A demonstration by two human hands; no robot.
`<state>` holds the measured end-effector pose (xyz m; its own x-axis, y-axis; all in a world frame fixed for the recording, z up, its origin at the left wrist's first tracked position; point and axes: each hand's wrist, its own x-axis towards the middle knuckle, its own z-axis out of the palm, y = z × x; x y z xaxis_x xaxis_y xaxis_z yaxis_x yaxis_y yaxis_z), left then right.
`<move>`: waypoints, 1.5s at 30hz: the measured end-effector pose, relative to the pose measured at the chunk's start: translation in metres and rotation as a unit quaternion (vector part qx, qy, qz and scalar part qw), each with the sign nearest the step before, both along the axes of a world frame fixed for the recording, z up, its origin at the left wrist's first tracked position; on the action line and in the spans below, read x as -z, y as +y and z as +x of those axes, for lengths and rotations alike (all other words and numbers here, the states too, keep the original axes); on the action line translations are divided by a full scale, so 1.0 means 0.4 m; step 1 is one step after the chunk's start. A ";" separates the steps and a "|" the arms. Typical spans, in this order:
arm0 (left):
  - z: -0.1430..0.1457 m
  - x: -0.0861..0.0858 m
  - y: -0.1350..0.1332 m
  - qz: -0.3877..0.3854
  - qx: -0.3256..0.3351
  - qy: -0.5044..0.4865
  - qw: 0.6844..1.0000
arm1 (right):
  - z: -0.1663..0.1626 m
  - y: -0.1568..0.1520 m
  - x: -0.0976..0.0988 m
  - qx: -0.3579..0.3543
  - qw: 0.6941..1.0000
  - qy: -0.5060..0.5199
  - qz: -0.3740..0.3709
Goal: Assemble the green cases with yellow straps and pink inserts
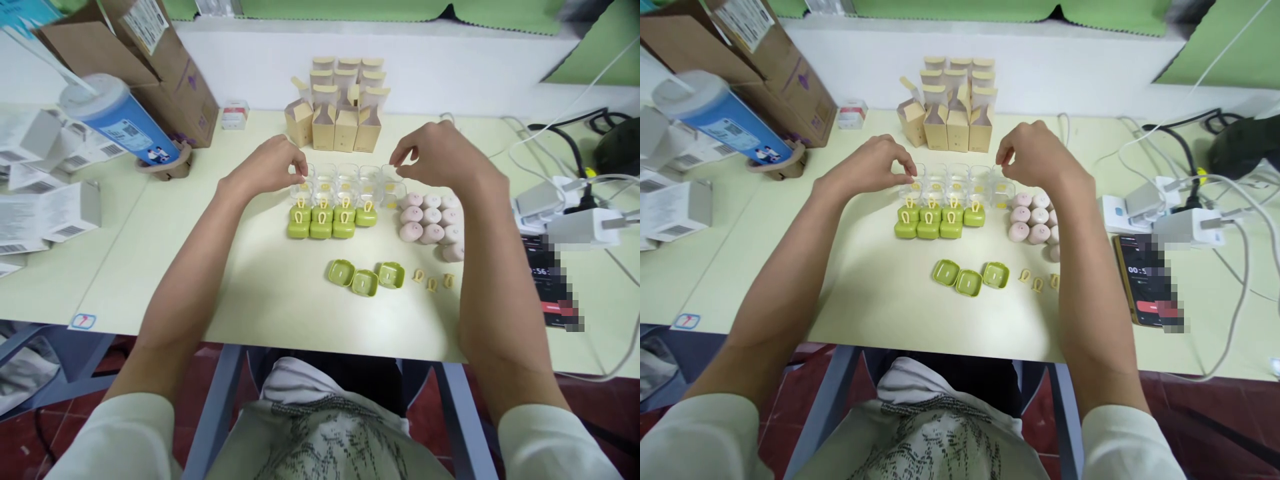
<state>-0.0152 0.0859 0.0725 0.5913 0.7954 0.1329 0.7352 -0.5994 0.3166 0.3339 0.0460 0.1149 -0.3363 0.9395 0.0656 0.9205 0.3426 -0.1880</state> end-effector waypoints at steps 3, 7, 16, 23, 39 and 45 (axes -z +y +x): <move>0.004 0.000 -0.001 -0.005 0.003 0.004 1.000 | 0.005 0.002 0.015 0.014 0.997 -0.023 -0.068; 0.014 0.004 -0.005 -0.004 0.000 0.009 1.000 | -0.008 0.015 0.052 0.020 0.994 -0.038 -0.097; 0.020 0.015 -0.002 0.009 -0.001 0.017 1.000 | 0.005 0.031 0.077 0.004 0.997 -0.030 -0.071; 0.022 0.015 -0.004 -0.006 -0.004 0.009 1.000 | -0.012 0.014 0.056 0.015 0.995 -0.039 -0.095; 0.003 -0.020 0.000 0.012 0.001 -0.007 1.000 | -0.033 -0.037 -0.018 -0.020 1.000 0.006 0.024; 0.030 -0.068 -0.056 0.033 0.026 -0.068 0.997 | -0.050 -0.051 -0.021 -0.057 0.998 0.035 0.022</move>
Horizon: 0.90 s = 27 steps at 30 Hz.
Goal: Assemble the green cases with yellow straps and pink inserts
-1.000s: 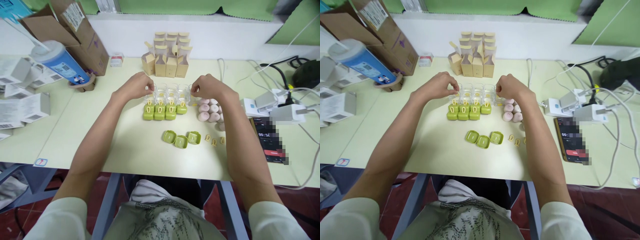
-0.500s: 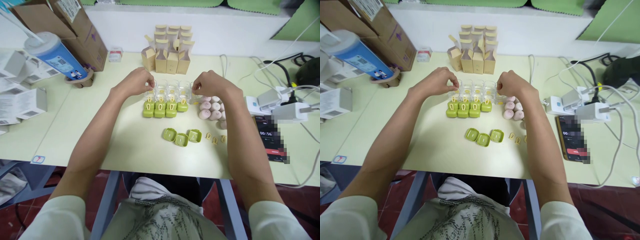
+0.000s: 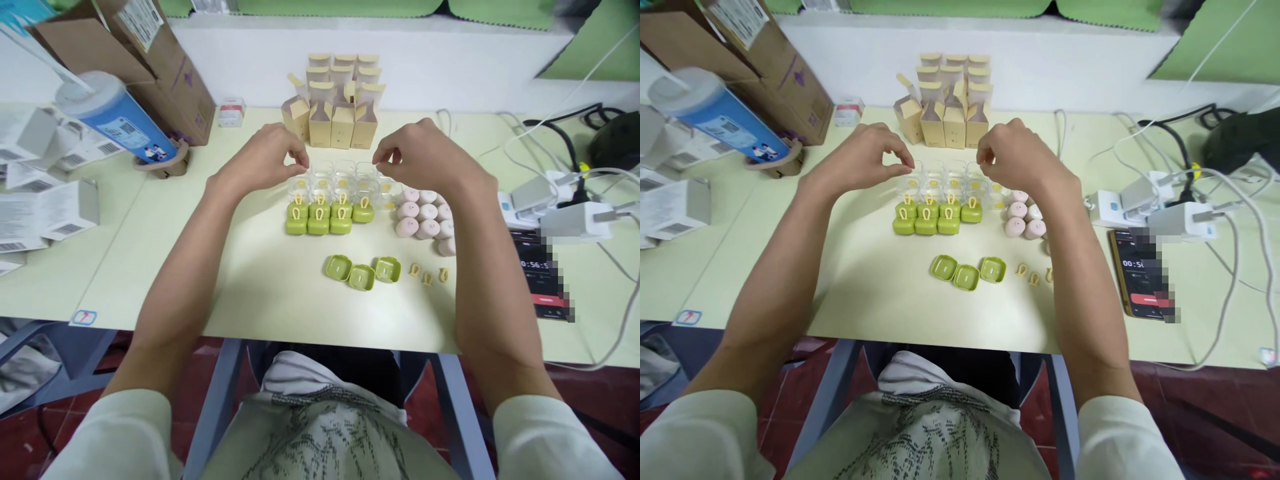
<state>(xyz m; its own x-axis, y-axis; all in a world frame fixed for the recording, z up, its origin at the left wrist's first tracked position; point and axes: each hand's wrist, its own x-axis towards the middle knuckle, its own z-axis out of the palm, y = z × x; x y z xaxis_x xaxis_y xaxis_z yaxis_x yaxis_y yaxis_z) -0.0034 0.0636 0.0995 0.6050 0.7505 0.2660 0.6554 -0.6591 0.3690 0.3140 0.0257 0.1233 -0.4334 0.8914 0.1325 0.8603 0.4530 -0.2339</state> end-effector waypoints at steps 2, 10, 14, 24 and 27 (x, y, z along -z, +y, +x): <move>0.028 -0.017 -0.073 0.016 0.021 -0.014 1.000 | 0.004 -0.045 -0.029 -0.011 1.000 -0.011 -0.005; 0.097 0.128 -0.466 0.092 0.121 0.091 0.984 | 0.147 -0.388 -0.001 0.045 0.996 -0.078 -0.026; 0.093 0.190 -0.509 0.083 0.063 0.076 0.992 | 0.181 -0.492 0.120 0.095 0.991 -0.053 -0.082; 0.099 0.152 -0.541 0.020 -0.027 -0.171 0.985 | 0.168 -0.501 0.164 0.143 0.986 0.088 -0.017; 0.114 0.146 -0.543 0.019 0.003 -0.231 0.973 | 0.143 -0.530 0.122 0.107 0.960 0.243 0.084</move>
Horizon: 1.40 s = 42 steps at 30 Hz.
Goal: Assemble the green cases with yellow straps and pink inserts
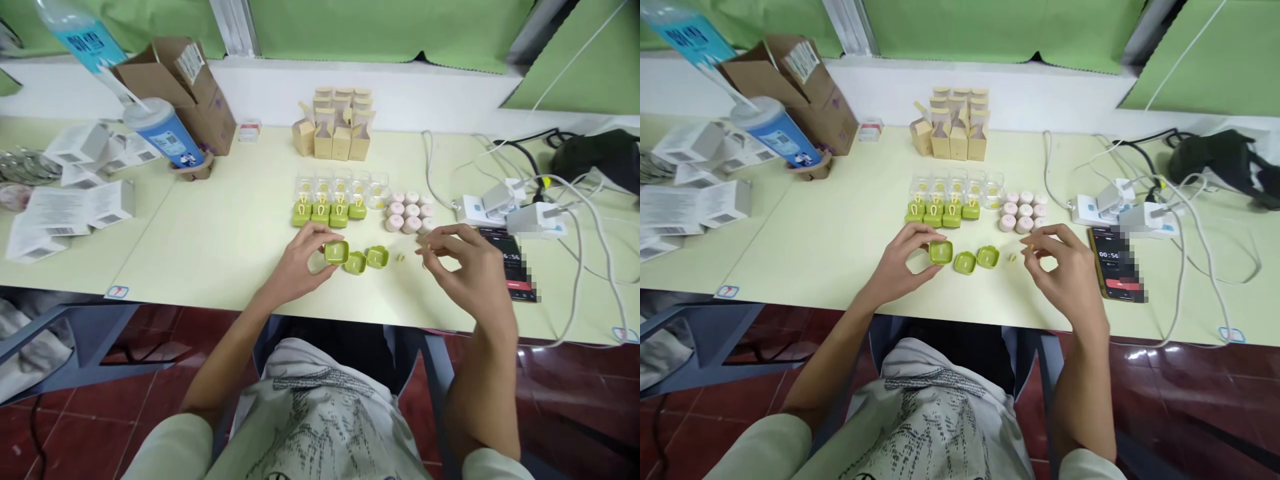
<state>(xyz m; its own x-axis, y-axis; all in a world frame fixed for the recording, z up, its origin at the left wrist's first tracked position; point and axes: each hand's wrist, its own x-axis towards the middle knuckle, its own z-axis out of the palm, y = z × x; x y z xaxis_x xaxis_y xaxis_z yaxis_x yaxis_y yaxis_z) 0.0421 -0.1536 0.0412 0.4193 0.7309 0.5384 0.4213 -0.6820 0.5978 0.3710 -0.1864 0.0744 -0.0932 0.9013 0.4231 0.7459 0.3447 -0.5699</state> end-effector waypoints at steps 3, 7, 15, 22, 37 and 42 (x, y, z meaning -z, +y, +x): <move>0.013 -0.006 0.001 0.003 0.022 -0.028 0.999 | -0.071 -0.023 -0.025 -0.078 0.982 0.166 0.036; 0.018 -0.016 -0.005 -0.007 0.048 -0.021 0.999 | -0.174 -0.027 -0.008 -0.165 0.968 0.180 0.062; 0.015 -0.037 -0.012 -0.005 0.062 0.002 0.998 | -0.242 -0.014 0.069 -0.168 0.964 0.093 0.185; 0.008 -0.036 -0.006 -0.002 0.083 0.009 0.997 | -0.250 -0.017 0.079 -0.131 0.955 -0.009 0.265; 0.012 -0.034 -0.005 0.014 0.083 0.003 0.996 | -0.250 -0.034 0.086 -0.135 0.957 0.001 0.258; 0.011 -0.033 -0.005 0.028 0.080 0.012 0.996 | -0.248 -0.029 0.091 -0.138 0.955 -0.024 0.260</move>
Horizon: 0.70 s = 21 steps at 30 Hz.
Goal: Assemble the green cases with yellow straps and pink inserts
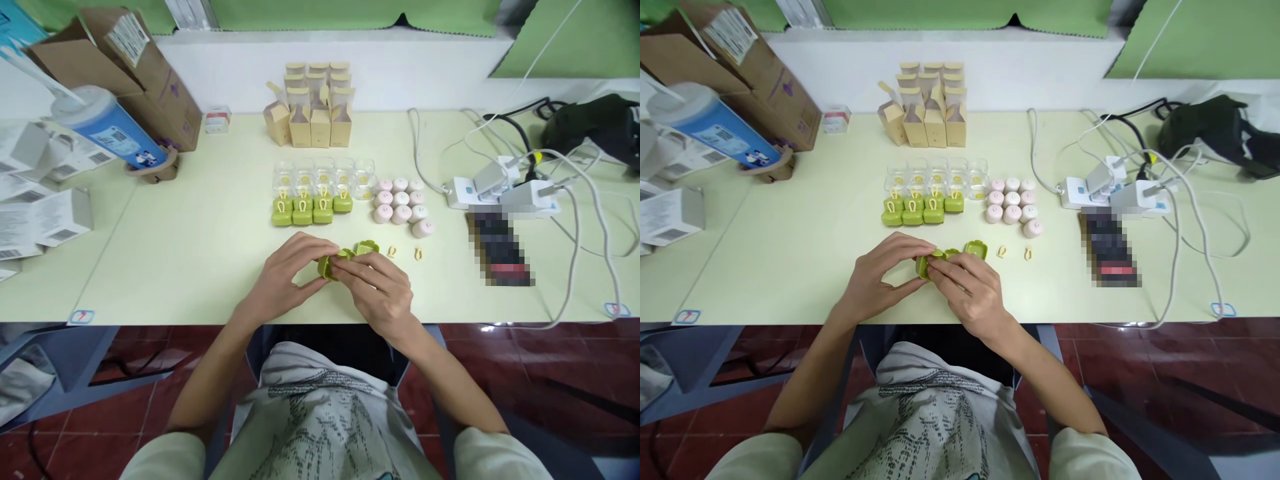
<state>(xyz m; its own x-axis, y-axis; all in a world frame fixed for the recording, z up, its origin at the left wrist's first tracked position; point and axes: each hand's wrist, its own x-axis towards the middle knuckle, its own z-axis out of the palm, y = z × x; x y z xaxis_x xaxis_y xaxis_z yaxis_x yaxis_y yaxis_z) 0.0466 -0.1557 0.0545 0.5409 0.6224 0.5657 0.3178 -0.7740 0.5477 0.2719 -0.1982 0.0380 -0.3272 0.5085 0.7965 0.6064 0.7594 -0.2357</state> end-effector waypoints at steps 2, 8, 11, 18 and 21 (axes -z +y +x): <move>-0.003 -0.002 -0.001 -0.004 -0.001 0.003 1.000 | 0.004 0.003 -0.001 0.000 1.000 -0.014 -0.008; -0.004 0.007 0.000 0.006 -0.005 0.017 1.000 | 0.007 0.013 -0.003 -0.033 0.999 -0.011 -0.033; 0.004 0.017 0.001 0.004 0.001 0.009 1.000 | 0.001 0.014 0.004 -0.049 0.997 0.021 -0.051; 0.014 0.021 0.004 0.002 -0.021 -0.026 0.999 | -0.015 0.004 0.030 -0.025 0.996 0.081 -0.013; 0.012 0.017 0.003 0.006 -0.020 -0.034 0.999 | -0.018 0.001 0.024 -0.028 0.995 0.093 -0.031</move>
<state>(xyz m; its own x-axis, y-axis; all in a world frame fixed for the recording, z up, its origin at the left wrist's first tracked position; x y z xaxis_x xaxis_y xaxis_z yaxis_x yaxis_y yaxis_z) 0.0513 -0.1543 0.0477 0.4756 0.6358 0.6080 0.3103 -0.7680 0.5603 0.2645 -0.1978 0.0284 -0.2069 0.5439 0.8132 0.5043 0.7716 -0.3878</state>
